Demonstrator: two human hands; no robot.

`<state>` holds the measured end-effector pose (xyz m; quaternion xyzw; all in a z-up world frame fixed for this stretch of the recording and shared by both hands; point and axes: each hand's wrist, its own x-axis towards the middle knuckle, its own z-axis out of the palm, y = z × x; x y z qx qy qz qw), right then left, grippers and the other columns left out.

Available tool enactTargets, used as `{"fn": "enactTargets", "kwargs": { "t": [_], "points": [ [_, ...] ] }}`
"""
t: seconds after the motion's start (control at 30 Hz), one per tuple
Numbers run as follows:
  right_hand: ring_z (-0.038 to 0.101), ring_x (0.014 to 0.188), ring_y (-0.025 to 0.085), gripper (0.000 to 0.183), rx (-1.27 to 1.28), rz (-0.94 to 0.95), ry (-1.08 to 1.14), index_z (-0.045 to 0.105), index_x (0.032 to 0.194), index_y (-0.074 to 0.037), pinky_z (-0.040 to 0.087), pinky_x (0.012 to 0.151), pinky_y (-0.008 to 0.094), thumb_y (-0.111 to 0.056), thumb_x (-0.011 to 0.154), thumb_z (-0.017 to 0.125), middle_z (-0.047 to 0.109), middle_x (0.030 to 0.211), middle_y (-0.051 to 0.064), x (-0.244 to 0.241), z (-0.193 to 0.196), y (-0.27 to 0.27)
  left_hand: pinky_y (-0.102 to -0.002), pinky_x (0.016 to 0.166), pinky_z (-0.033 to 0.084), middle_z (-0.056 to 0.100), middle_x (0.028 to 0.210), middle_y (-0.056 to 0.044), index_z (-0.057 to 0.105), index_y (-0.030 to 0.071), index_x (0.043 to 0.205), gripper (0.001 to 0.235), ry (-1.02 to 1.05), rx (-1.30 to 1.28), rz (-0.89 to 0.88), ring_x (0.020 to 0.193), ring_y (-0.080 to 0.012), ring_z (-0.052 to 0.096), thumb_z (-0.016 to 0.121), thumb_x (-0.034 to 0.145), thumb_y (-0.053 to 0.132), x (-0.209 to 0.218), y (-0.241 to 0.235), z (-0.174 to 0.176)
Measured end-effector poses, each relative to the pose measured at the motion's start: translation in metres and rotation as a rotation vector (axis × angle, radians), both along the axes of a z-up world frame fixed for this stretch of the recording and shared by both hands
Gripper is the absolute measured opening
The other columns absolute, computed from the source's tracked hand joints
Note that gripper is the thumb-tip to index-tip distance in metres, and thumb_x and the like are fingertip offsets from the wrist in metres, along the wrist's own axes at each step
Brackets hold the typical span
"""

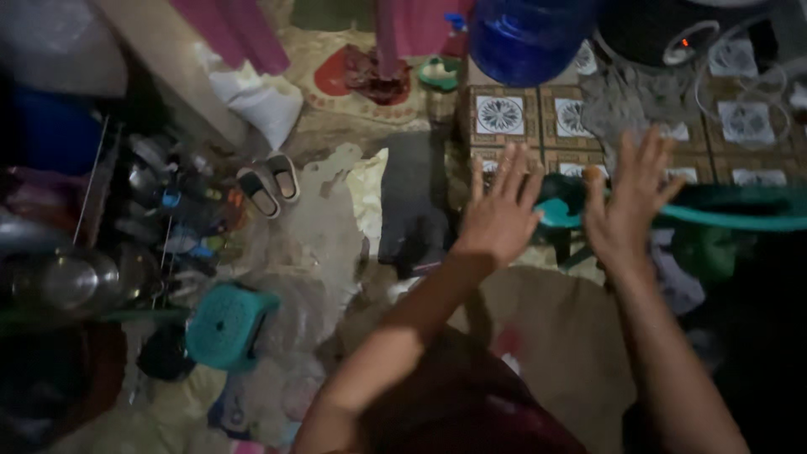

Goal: The person washes several small glass cups in a pink basin filled with soapy water, then rinses them under running tap water. They also wash a small metal pot and place it on a gas stove.

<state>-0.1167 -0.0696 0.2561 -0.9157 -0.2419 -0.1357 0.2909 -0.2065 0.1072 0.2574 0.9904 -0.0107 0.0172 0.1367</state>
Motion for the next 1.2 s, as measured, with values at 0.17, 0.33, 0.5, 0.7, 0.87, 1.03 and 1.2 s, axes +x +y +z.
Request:
{"fn": "enactTargets", "kwargs": {
  "t": [0.17, 0.33, 0.5, 0.7, 0.87, 1.03, 1.2],
  "points": [
    [0.001, 0.162, 0.044, 0.064, -0.080, -0.102, 0.001, 0.032, 0.167, -0.009, -0.010, 0.118, 0.074, -0.041, 0.114, 0.050, 0.012, 0.175, 0.023, -0.039, 0.012, 0.037, -0.064, 0.127, 0.000, 0.008, 0.172, -0.017, 0.027, 0.008, 0.162, 0.074, -0.183, 0.003, -0.069, 0.160, -0.0316, 0.001, 0.053, 0.103, 0.043, -0.018, 0.023, 0.019],
    [0.002, 0.161, 0.044, 0.065, -0.126, -0.177, -0.034, 0.032, 0.167, -0.011, -0.010, 0.118, 0.074, -0.042, 0.113, 0.052, 0.011, 0.175, 0.021, -0.038, 0.021, 0.046, -0.064, 0.127, 0.004, 0.013, 0.171, -0.018, 0.032, 0.005, 0.160, 0.078, -0.293, 0.037, -0.081, 0.160, -0.0320, 0.005, 0.062, 0.097, 0.040, -0.008, 0.034, 0.028],
    [0.002, 0.161, 0.044, 0.065, -0.083, -0.178, -0.013, 0.032, 0.166, -0.011, -0.009, 0.117, 0.074, -0.036, 0.111, 0.054, 0.011, 0.174, 0.021, -0.031, 0.015, 0.076, -0.069, 0.123, 0.004, 0.015, 0.168, -0.022, 0.035, 0.003, 0.157, 0.081, -0.380, -0.073, -0.082, 0.157, -0.0361, 0.006, 0.066, 0.092, 0.039, -0.007, 0.065, 0.032],
    [0.006, 0.160, 0.043, 0.064, -0.108, -0.116, 0.000, 0.035, 0.164, -0.012, -0.005, 0.118, 0.074, -0.033, 0.107, 0.057, 0.015, 0.173, 0.023, -0.057, 0.006, 0.110, -0.068, 0.124, 0.005, 0.017, 0.169, -0.021, 0.039, 0.002, 0.156, 0.080, -0.324, -0.002, -0.092, 0.159, -0.0341, 0.009, 0.069, 0.092, 0.038, -0.026, 0.092, 0.029],
    [0.006, 0.160, 0.044, 0.062, -0.112, -0.148, 0.019, 0.037, 0.161, -0.010, -0.005, 0.119, 0.074, -0.033, 0.108, 0.058, 0.017, 0.172, 0.023, -0.087, 0.005, 0.141, -0.066, 0.126, 0.005, 0.016, 0.170, -0.021, 0.039, 0.005, 0.157, 0.079, -0.325, -0.060, -0.135, 0.159, -0.0331, 0.009, 0.070, 0.090, 0.035, -0.046, 0.124, 0.028],
    [0.006, 0.160, 0.043, 0.060, -0.100, -0.167, 0.066, 0.039, 0.160, -0.011, -0.005, 0.118, 0.073, -0.032, 0.106, 0.056, 0.017, 0.172, 0.024, -0.113, 0.003, 0.180, -0.067, 0.124, 0.004, 0.016, 0.169, -0.021, 0.039, 0.004, 0.157, 0.079, -0.274, -0.071, -0.136, 0.159, -0.0333, 0.008, 0.070, 0.089, 0.031, -0.069, 0.161, 0.020],
    [0.005, 0.160, 0.043, 0.060, -0.116, -0.135, 0.024, 0.040, 0.160, -0.012, -0.006, 0.118, 0.073, -0.031, 0.106, 0.056, 0.016, 0.171, 0.025, -0.123, -0.006, 0.195, -0.067, 0.125, 0.003, 0.018, 0.170, -0.021, 0.038, 0.005, 0.157, 0.075, -0.282, -0.050, -0.126, 0.160, -0.0339, 0.009, 0.065, 0.090, 0.027, -0.073, 0.175, 0.003]
  ]
}}
